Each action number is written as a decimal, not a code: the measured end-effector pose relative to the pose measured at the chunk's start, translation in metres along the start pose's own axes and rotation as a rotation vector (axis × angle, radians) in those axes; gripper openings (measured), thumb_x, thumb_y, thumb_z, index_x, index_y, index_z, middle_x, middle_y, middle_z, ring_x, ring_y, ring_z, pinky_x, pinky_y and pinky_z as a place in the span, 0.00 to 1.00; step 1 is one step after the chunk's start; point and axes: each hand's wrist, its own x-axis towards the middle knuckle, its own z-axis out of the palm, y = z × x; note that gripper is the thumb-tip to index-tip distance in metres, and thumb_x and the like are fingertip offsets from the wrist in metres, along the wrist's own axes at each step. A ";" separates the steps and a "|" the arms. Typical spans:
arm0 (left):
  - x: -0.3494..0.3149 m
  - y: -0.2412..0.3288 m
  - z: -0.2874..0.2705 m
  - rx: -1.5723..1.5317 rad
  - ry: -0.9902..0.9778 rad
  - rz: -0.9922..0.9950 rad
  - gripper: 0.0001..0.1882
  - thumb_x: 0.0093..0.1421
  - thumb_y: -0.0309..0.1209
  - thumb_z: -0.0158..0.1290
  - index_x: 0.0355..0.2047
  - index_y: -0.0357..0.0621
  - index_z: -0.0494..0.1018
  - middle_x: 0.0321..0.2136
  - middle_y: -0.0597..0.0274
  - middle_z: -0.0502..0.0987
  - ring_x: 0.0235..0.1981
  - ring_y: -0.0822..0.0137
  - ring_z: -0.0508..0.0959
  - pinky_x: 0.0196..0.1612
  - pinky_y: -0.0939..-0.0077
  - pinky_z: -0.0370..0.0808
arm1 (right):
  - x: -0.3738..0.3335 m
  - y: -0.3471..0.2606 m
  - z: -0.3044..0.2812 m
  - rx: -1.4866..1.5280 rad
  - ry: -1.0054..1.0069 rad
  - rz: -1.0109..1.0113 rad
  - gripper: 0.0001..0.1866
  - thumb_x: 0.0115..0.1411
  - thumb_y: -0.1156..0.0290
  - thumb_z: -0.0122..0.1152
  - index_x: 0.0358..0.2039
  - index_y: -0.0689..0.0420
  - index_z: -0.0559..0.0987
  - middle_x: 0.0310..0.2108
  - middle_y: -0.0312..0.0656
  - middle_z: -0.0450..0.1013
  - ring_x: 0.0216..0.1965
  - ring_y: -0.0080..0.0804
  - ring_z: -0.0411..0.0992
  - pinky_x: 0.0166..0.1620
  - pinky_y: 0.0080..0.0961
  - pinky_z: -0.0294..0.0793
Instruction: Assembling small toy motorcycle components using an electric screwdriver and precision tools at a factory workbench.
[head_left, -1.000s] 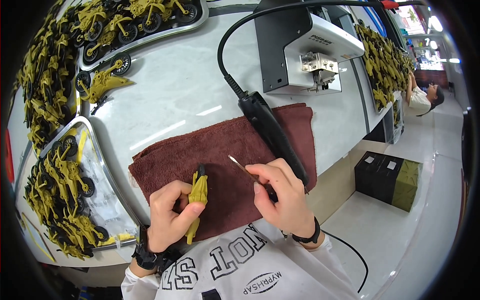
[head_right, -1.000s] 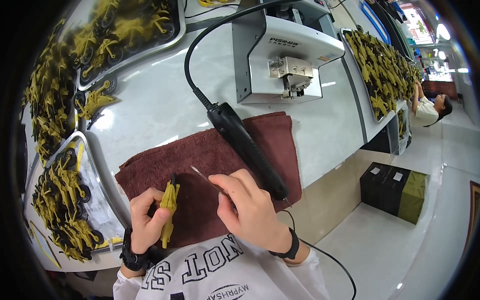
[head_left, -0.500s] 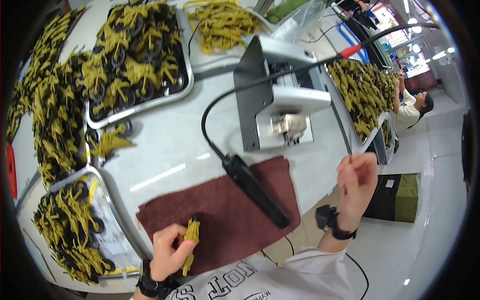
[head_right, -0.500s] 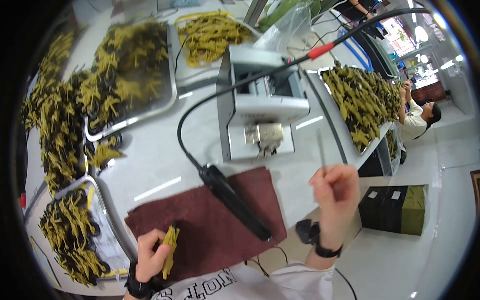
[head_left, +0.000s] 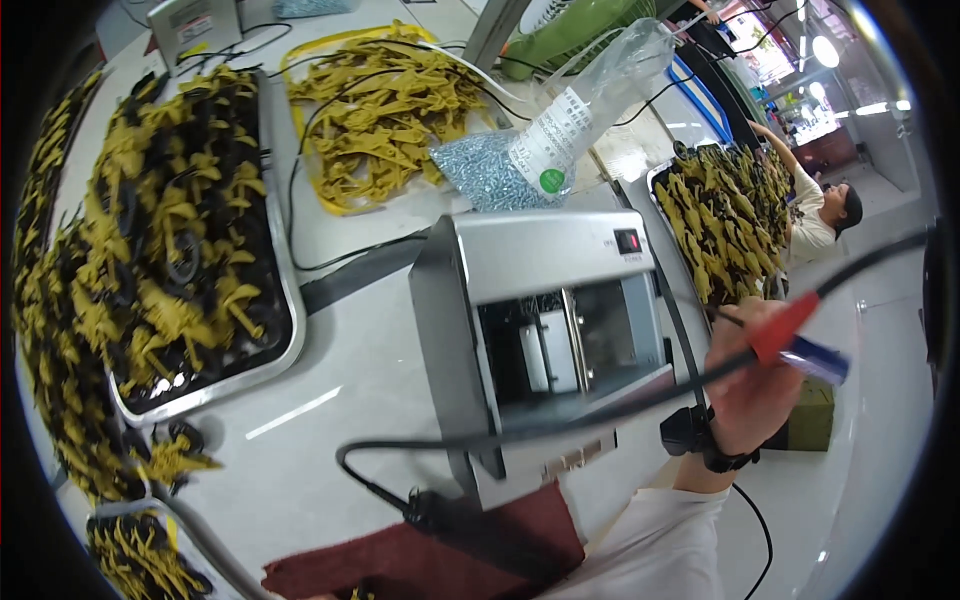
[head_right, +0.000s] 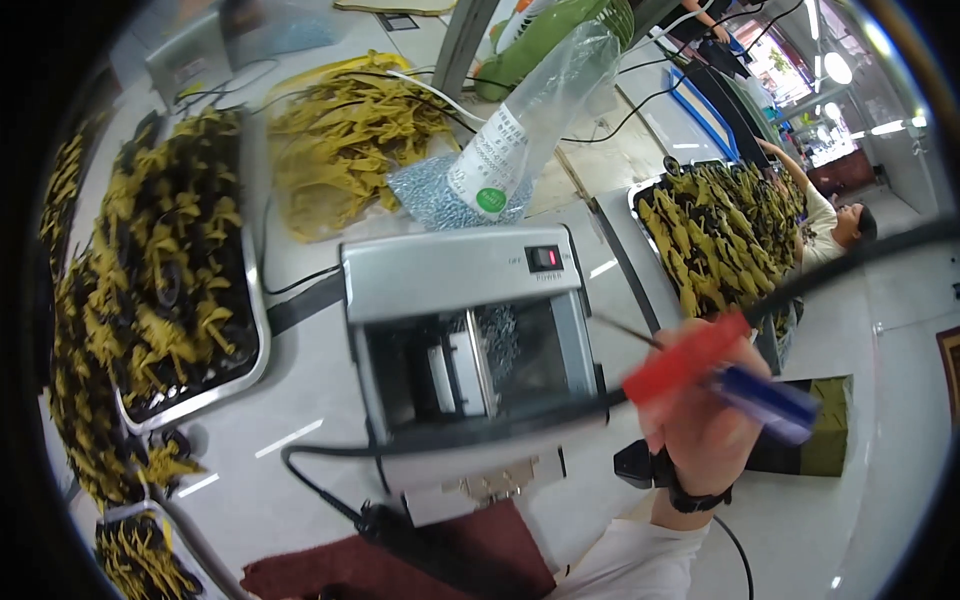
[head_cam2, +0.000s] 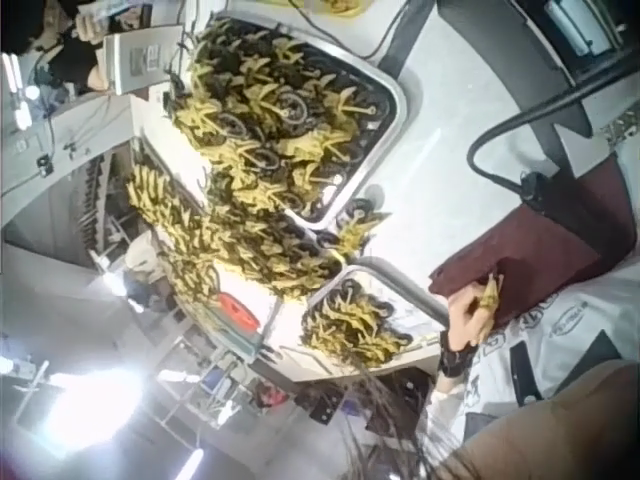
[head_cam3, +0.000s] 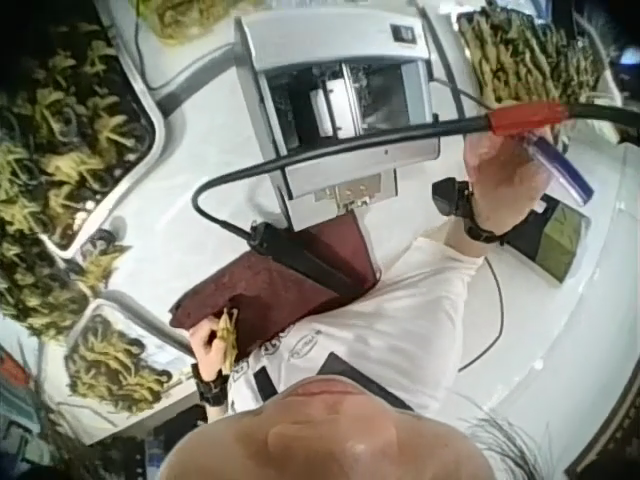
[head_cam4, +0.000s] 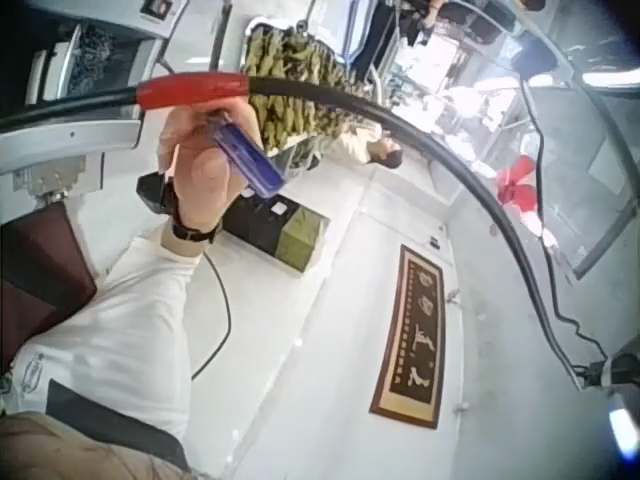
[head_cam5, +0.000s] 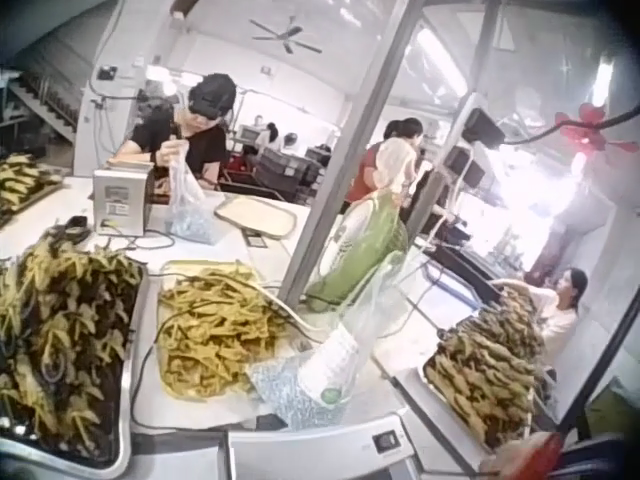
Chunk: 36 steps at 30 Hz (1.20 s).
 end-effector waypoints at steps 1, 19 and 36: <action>0.002 -0.002 0.001 -0.030 -0.002 -0.005 0.17 0.59 0.39 0.53 0.22 0.35 0.70 0.18 0.61 0.71 0.18 0.71 0.69 0.23 0.76 0.66 | 0.009 0.003 -0.003 -0.088 0.029 -0.090 0.28 0.58 0.55 0.61 0.45 0.69 0.68 0.24 0.49 0.72 0.21 0.27 0.68 0.17 0.16 0.64; 0.017 0.003 -0.004 0.088 0.022 0.006 0.20 0.59 0.46 0.51 0.28 0.38 0.75 0.18 0.59 0.74 0.17 0.65 0.72 0.25 0.73 0.69 | 0.081 0.016 0.008 -0.187 -0.641 -0.006 0.19 0.64 0.61 0.53 0.23 0.62 0.78 0.15 0.42 0.74 0.11 0.25 0.68 0.14 0.16 0.66; 0.006 -0.001 -0.004 -0.008 0.025 -0.037 0.18 0.63 0.41 0.49 0.29 0.34 0.72 0.18 0.63 0.72 0.17 0.73 0.68 0.22 0.77 0.66 | 0.096 0.019 0.069 -0.978 -0.802 0.123 0.10 0.44 0.79 0.64 0.15 0.57 0.70 0.12 0.39 0.63 0.16 0.40 0.62 0.20 0.30 0.60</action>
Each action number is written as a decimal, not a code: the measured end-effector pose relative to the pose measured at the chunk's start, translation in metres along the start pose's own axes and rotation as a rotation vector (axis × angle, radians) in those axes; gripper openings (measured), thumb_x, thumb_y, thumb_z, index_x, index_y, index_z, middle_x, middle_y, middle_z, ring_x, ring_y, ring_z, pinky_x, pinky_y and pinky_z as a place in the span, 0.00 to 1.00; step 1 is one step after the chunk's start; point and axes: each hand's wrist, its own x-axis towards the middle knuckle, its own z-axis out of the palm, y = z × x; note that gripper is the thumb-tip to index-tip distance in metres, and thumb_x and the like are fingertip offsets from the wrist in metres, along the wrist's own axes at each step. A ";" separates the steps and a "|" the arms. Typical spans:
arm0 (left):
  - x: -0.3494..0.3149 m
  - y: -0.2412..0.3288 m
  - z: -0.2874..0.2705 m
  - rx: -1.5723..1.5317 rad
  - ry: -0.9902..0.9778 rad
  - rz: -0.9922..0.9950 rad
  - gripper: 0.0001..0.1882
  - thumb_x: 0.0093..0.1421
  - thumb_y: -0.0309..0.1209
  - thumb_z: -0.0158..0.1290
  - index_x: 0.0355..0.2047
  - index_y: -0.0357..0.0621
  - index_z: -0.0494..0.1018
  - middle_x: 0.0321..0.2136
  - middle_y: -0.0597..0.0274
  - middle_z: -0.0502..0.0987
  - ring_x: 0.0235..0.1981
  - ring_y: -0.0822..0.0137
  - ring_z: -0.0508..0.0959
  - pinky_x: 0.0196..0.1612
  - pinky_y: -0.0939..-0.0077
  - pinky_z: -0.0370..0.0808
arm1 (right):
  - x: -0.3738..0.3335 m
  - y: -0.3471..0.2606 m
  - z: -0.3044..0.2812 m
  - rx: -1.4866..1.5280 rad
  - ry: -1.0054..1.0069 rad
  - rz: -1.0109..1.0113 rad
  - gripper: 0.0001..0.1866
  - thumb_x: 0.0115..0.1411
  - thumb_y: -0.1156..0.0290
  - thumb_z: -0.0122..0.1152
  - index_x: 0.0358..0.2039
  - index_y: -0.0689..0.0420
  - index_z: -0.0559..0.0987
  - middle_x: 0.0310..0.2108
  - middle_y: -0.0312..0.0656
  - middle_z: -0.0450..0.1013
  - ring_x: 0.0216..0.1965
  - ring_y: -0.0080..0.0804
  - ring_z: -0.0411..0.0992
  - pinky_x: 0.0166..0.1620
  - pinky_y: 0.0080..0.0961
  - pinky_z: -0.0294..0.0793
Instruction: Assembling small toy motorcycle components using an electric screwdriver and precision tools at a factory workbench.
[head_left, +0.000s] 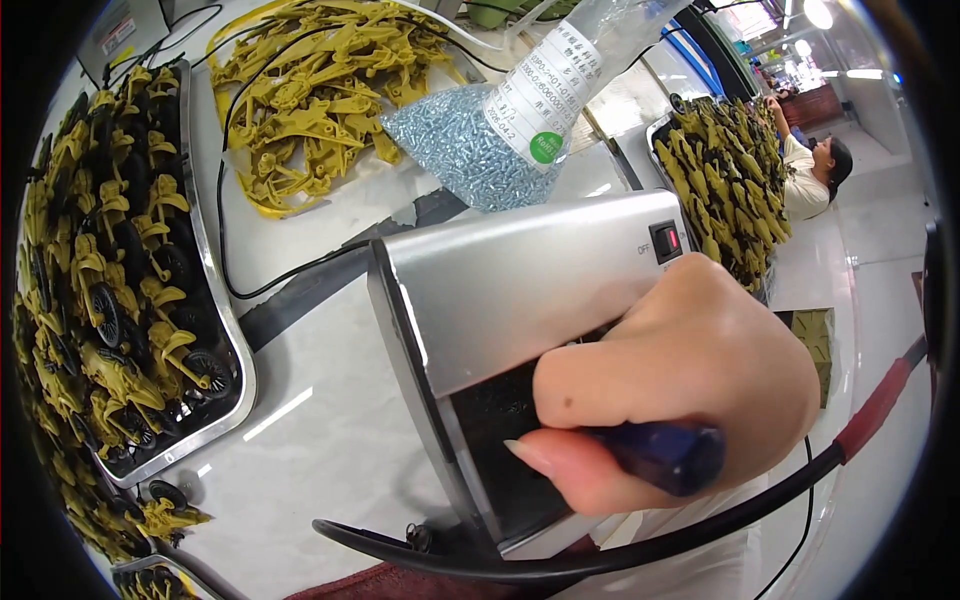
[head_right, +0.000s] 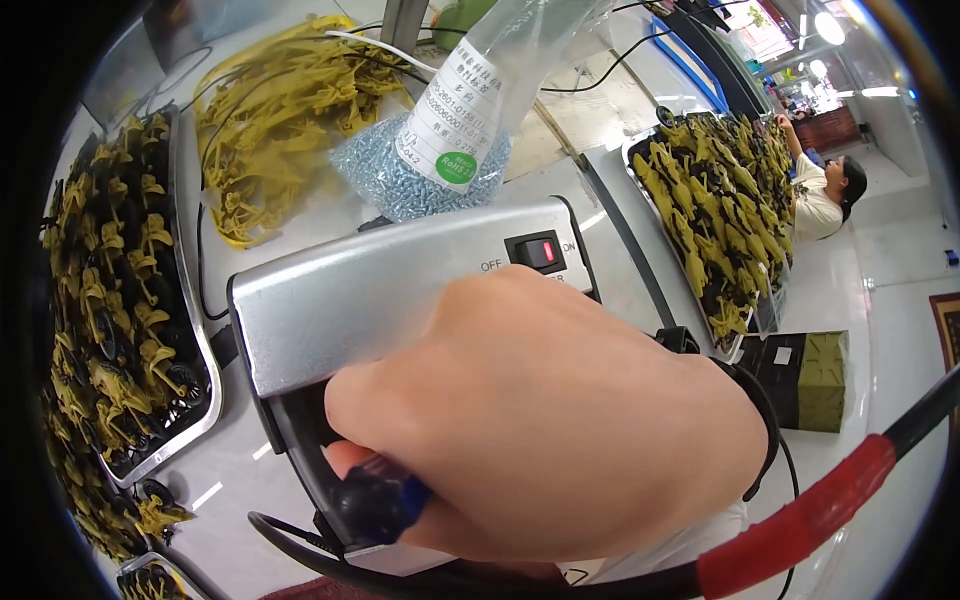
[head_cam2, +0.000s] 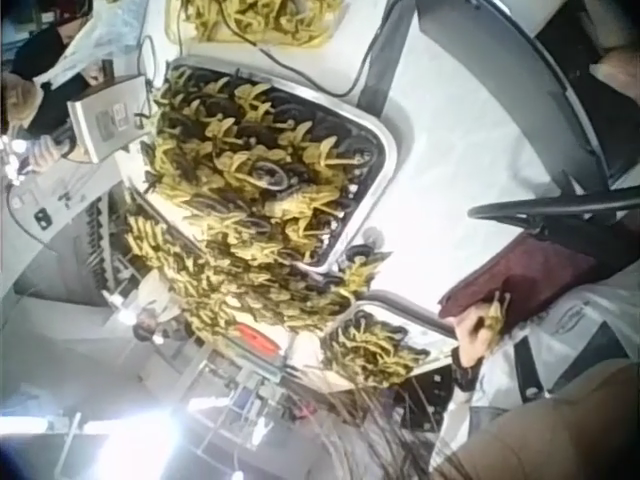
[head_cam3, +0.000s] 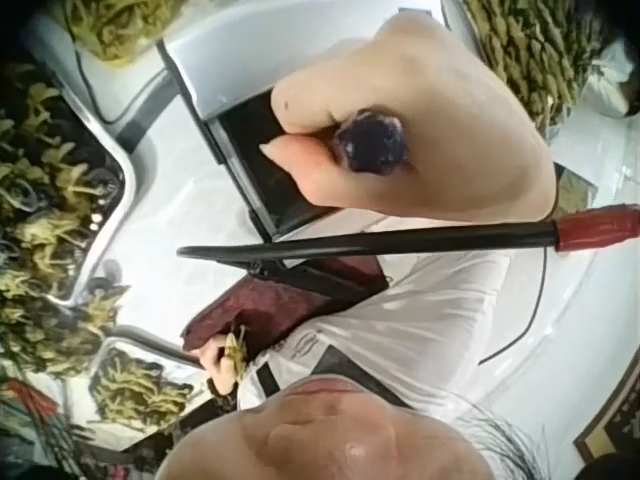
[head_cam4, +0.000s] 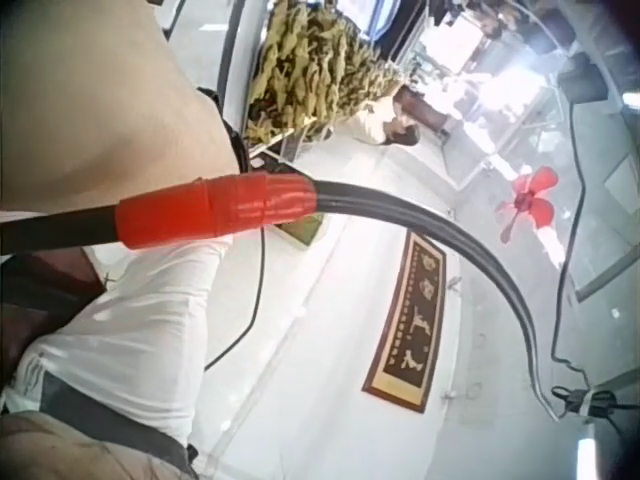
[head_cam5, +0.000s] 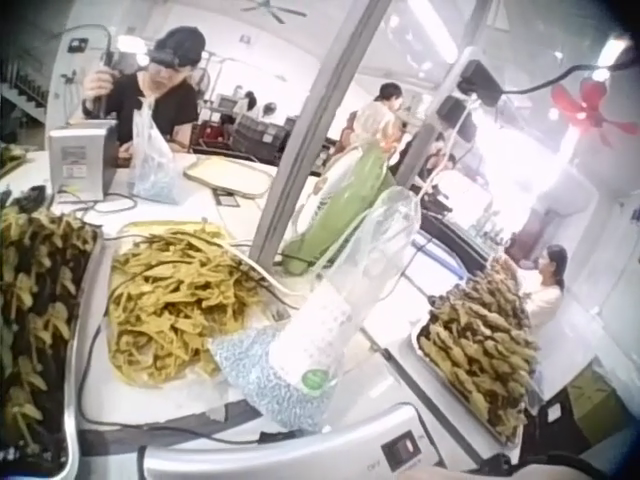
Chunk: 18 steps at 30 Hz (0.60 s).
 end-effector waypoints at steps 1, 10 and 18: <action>0.000 0.000 -0.001 -0.011 0.000 0.002 0.21 0.64 0.43 0.49 0.29 0.34 0.72 0.18 0.63 0.72 0.17 0.73 0.68 0.22 0.77 0.66 | 0.000 0.001 0.001 0.027 0.023 -0.012 0.10 0.43 0.79 0.64 0.15 0.56 0.70 0.12 0.40 0.63 0.16 0.41 0.62 0.20 0.31 0.60; -0.001 -0.004 0.000 -0.016 0.013 0.001 0.24 0.63 0.48 0.50 0.29 0.35 0.72 0.17 0.63 0.71 0.16 0.74 0.68 0.20 0.78 0.66 | -0.008 0.009 0.016 -0.064 0.245 -0.100 0.10 0.42 0.79 0.65 0.14 0.58 0.71 0.10 0.39 0.64 0.13 0.38 0.64 0.16 0.28 0.60; -0.002 -0.002 0.001 -0.016 0.006 -0.046 0.17 0.62 0.39 0.49 0.27 0.35 0.71 0.17 0.62 0.71 0.16 0.74 0.68 0.21 0.78 0.66 | -0.005 0.003 -0.007 0.018 0.335 -0.130 0.13 0.48 0.72 0.65 0.12 0.59 0.72 0.07 0.35 0.64 0.07 0.26 0.62 0.11 0.24 0.55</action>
